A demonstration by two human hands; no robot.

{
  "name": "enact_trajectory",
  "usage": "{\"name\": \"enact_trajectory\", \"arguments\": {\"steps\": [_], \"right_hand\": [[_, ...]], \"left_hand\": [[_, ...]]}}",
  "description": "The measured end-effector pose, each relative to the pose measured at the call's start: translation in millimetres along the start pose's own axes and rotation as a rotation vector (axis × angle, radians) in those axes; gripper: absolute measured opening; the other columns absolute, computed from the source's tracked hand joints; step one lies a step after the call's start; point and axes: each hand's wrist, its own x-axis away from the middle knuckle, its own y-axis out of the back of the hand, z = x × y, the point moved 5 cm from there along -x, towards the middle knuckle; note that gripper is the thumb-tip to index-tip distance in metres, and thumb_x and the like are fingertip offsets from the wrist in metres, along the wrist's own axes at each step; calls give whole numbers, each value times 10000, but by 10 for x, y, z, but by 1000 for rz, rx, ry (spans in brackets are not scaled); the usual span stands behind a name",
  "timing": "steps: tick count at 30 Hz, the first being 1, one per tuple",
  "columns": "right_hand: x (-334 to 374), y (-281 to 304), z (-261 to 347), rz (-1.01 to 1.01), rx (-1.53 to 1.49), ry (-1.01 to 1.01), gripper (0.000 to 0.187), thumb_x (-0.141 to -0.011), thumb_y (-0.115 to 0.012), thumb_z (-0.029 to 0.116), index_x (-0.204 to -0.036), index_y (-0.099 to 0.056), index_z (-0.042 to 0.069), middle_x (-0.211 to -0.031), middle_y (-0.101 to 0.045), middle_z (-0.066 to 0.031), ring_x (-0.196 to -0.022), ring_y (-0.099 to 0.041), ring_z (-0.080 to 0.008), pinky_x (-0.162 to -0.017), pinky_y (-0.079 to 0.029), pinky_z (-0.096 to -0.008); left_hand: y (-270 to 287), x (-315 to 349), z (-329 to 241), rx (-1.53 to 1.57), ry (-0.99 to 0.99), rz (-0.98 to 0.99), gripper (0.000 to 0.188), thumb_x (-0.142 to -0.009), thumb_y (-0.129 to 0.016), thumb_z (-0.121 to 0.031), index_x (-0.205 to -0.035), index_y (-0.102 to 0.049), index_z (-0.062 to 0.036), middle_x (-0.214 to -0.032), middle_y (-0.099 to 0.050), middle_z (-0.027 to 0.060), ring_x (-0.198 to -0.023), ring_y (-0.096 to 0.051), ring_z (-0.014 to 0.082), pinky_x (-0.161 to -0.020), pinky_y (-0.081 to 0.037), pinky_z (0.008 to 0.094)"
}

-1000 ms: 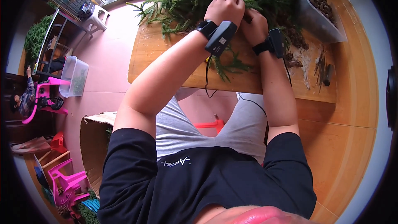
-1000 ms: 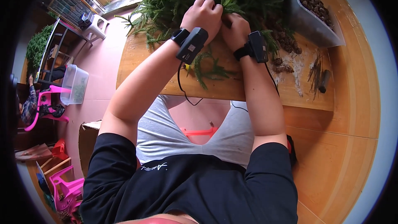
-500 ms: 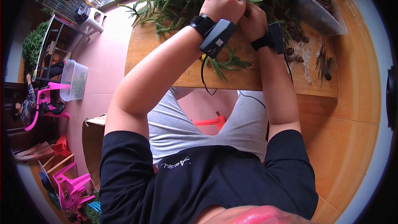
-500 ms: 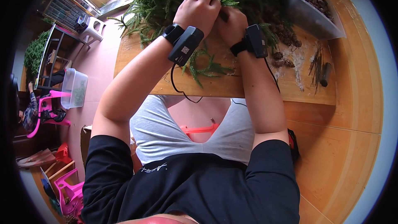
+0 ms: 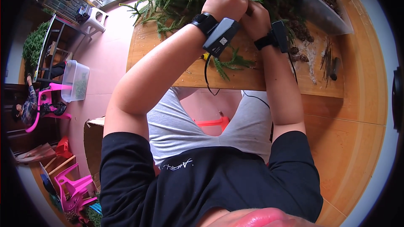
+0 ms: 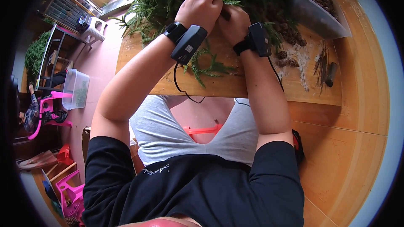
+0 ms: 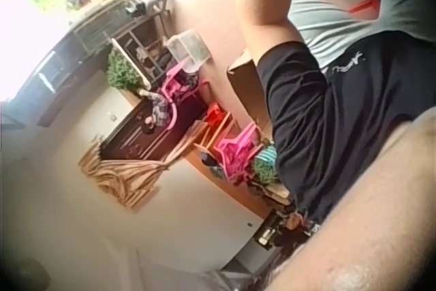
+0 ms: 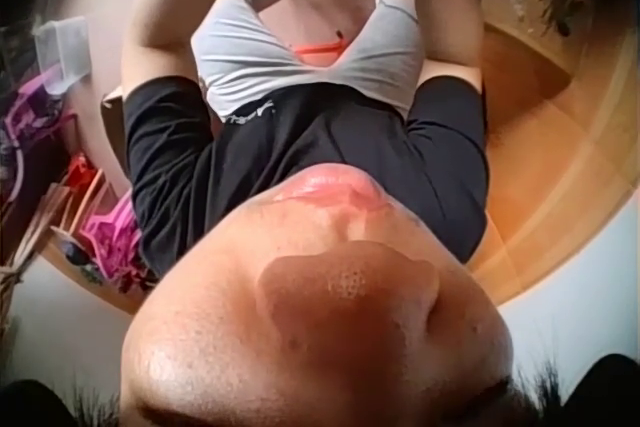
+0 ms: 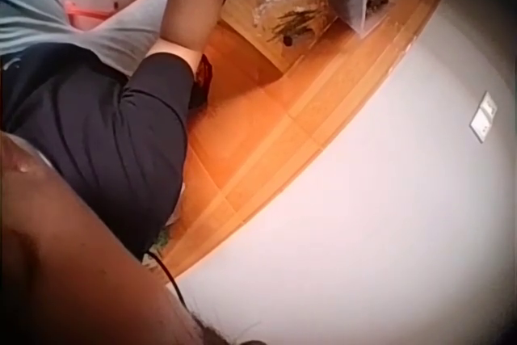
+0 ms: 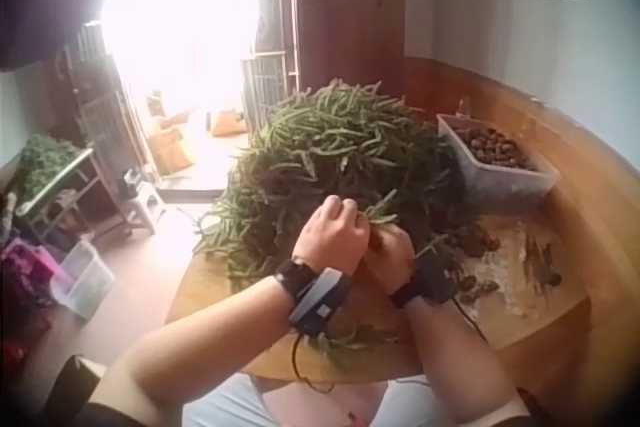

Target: The person picks up a pinecone and attaches it to a branch of greenery by hand, then picks up another branch and inspects it.

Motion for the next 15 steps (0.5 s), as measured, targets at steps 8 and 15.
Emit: {"name": "enact_trajectory", "arguments": {"steps": [8, 15], "right_hand": [[-39, 75, 92, -9, -150, -104, 224, -858, -694, 169, -1012, -694, 7, -942, -686, -109, -833, -670, -220, -743, -524, -311], [-45, 93, 206, 9, -206, -42, 205, -868, -713, 181, -992, -701, 19, -936, -685, -79, -803, -657, -164, -728, -519, -279]], "left_hand": [[-1, 194, 307, 354, 353, 80, 156, -803, -680, -146, -899, -712, -28, -834, -692, 118, -746, -671, 293, -711, -570, 349], [-216, 579, 571, 958, 833, 85, 292, -856, -728, -214, -1016, -707, 29, -877, -718, 115, -692, -692, 192, -617, -565, 284]]}}
